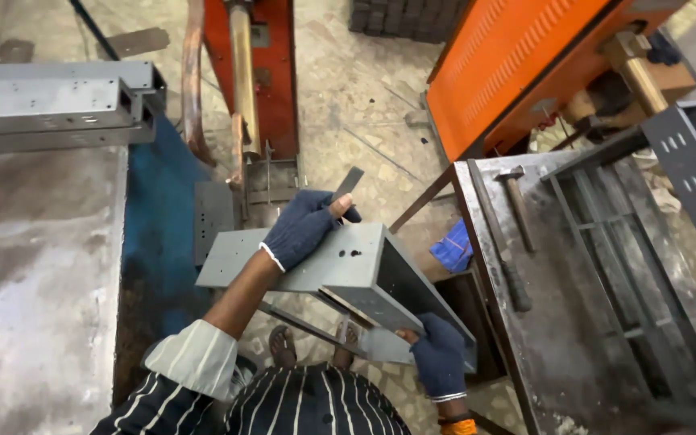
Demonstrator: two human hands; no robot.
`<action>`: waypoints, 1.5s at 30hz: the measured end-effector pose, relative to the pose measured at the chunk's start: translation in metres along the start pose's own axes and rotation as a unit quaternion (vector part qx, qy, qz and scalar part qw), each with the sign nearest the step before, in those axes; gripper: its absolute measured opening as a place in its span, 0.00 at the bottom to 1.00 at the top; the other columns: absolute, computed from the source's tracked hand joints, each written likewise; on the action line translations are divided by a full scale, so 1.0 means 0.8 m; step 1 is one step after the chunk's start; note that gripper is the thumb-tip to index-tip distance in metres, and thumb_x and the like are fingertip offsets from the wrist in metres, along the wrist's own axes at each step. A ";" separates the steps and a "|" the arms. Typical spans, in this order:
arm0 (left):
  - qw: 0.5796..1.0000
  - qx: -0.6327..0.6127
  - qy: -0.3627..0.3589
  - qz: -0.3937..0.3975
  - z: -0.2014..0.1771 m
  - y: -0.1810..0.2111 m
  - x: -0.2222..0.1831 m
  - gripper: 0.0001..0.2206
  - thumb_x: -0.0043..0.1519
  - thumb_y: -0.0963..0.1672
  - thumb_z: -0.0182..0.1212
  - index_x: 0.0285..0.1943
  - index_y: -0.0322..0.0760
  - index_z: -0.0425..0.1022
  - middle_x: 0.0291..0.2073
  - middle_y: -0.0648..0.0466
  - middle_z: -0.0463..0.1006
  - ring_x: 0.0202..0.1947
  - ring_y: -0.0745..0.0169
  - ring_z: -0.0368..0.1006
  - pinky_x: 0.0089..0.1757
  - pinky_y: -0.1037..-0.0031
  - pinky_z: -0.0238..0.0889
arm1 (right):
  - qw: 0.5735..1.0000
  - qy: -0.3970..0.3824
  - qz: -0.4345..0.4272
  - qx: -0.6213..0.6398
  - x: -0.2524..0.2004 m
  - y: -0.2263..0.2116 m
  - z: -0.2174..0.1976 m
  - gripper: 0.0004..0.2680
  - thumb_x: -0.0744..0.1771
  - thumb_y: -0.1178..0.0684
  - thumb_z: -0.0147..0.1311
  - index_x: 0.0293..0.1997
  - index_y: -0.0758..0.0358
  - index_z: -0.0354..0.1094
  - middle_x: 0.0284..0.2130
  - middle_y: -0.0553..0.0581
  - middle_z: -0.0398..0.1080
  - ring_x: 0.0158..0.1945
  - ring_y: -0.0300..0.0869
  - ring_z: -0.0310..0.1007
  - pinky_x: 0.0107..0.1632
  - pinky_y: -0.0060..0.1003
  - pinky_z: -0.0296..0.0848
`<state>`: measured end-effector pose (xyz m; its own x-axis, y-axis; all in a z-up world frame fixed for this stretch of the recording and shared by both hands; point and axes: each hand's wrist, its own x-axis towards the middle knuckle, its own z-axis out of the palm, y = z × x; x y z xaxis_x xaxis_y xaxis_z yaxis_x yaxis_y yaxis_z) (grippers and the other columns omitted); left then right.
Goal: The recorder assembles metal components using a file for edge finishing, a spot welder for joining parts, and a hammer for fitting components together.
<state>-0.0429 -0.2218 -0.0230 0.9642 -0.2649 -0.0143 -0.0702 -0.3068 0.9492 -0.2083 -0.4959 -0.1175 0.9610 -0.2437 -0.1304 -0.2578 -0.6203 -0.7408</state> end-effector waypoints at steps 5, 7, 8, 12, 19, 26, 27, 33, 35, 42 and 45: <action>0.999 -0.027 -0.013 -0.020 -0.017 -0.006 0.002 0.25 0.67 0.55 0.50 0.40 0.32 0.84 0.25 0.54 0.82 0.29 0.68 0.76 0.36 0.72 0.69 | 0.984 0.107 -0.131 -0.057 -0.018 0.002 0.011 0.14 0.57 0.49 0.71 0.34 0.67 0.74 0.25 0.64 0.73 0.29 0.52 0.74 0.35 0.43 0.71; 0.999 -0.036 -0.011 -0.010 -0.019 -0.021 0.009 0.24 0.67 0.55 0.50 0.43 0.33 0.83 0.27 0.54 0.82 0.30 0.68 0.76 0.37 0.72 0.69 | 0.973 0.144 -0.172 -0.058 -0.021 -0.012 0.006 0.14 0.57 0.48 0.71 0.35 0.68 0.73 0.27 0.63 0.73 0.30 0.53 0.74 0.36 0.43 0.72; 0.999 -0.044 0.008 0.008 -0.020 -0.029 0.012 0.23 0.67 0.54 0.51 0.46 0.33 0.83 0.30 0.54 0.83 0.32 0.68 0.76 0.38 0.72 0.69 | 0.971 0.150 -0.176 -0.067 -0.021 -0.024 0.002 0.14 0.57 0.48 0.71 0.35 0.68 0.73 0.28 0.63 0.74 0.30 0.53 0.75 0.36 0.43 0.72; 0.984 -0.144 0.070 0.078 -0.010 -0.054 0.016 0.19 0.69 0.52 0.52 0.54 0.33 0.78 0.41 0.53 0.83 0.42 0.68 0.77 0.46 0.72 0.69 | 0.966 0.144 -0.181 -0.118 -0.025 -0.089 -0.020 0.12 0.58 0.49 0.70 0.34 0.67 0.74 0.28 0.63 0.74 0.31 0.55 0.75 0.36 0.45 0.72; 0.970 -0.151 0.157 0.112 -0.003 -0.038 0.002 0.17 0.72 0.51 0.51 0.52 0.33 0.75 0.33 0.55 0.72 0.36 0.69 0.68 0.41 0.74 0.64 | 0.952 0.170 -0.206 -0.151 -0.025 -0.111 -0.021 0.12 0.59 0.47 0.69 0.34 0.66 0.74 0.29 0.63 0.74 0.32 0.57 0.75 0.36 0.46 0.72; 0.965 -0.189 0.098 0.153 -0.008 -0.044 0.004 0.24 0.58 0.56 0.69 0.49 0.35 0.72 0.31 0.63 0.62 0.33 0.76 0.57 0.35 0.81 0.54 | 0.950 0.125 -0.216 -0.188 -0.020 -0.124 -0.027 0.12 0.59 0.46 0.68 0.31 0.64 0.73 0.26 0.65 0.72 0.31 0.60 0.73 0.34 0.50 0.70; 0.966 -0.198 0.087 0.142 -0.009 -0.042 0.003 0.26 0.54 0.56 0.71 0.49 0.35 0.73 0.30 0.64 0.59 0.31 0.77 0.55 0.33 0.81 0.51 | 0.949 0.124 -0.223 -0.187 -0.019 -0.126 -0.028 0.12 0.59 0.47 0.68 0.31 0.64 0.73 0.25 0.65 0.72 0.31 0.60 0.73 0.33 0.51 0.69; 0.960 -0.187 0.114 0.173 -0.009 -0.050 0.015 0.20 0.63 0.53 0.67 0.49 0.34 0.72 0.34 0.62 0.67 0.36 0.76 0.61 0.39 0.80 0.58 | 0.951 0.110 -0.211 -0.197 -0.011 -0.128 -0.028 0.13 0.59 0.45 0.68 0.27 0.64 0.70 0.23 0.67 0.69 0.30 0.62 0.71 0.32 0.52 0.67; 0.956 -0.201 0.124 0.176 -0.007 -0.054 0.019 0.18 0.66 0.53 0.63 0.49 0.34 0.72 0.36 0.61 0.70 0.38 0.76 0.64 0.40 0.80 0.61 | 0.952 0.108 -0.214 -0.192 -0.011 -0.136 -0.031 0.12 0.59 0.46 0.68 0.28 0.64 0.70 0.23 0.66 0.69 0.30 0.62 0.71 0.32 0.52 0.67; 0.955 -0.205 0.188 0.104 -0.007 -0.040 0.029 0.17 0.70 0.52 0.54 0.42 0.35 0.75 0.32 0.61 0.73 0.33 0.76 0.66 0.35 0.79 0.62 | 0.955 0.094 -0.204 -0.191 -0.005 -0.144 -0.043 0.11 0.59 0.47 0.67 0.30 0.64 0.72 0.24 0.67 0.70 0.30 0.62 0.71 0.31 0.52 0.68; 0.953 -0.222 0.191 0.082 -0.003 -0.037 0.031 0.17 0.69 0.52 0.55 0.42 0.35 0.76 0.31 0.61 0.74 0.31 0.76 0.64 0.33 0.80 0.61 | 0.953 0.103 -0.217 -0.186 -0.003 -0.144 -0.050 0.11 0.59 0.48 0.67 0.30 0.63 0.72 0.25 0.67 0.70 0.30 0.62 0.71 0.32 0.52 0.68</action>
<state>-0.0164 -0.2174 -0.0509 0.9784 0.1020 0.1798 -0.1938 0.1499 0.9695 -0.1847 -0.4533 -0.0054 0.9548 -0.0217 0.2964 0.1053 -0.9080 -0.4056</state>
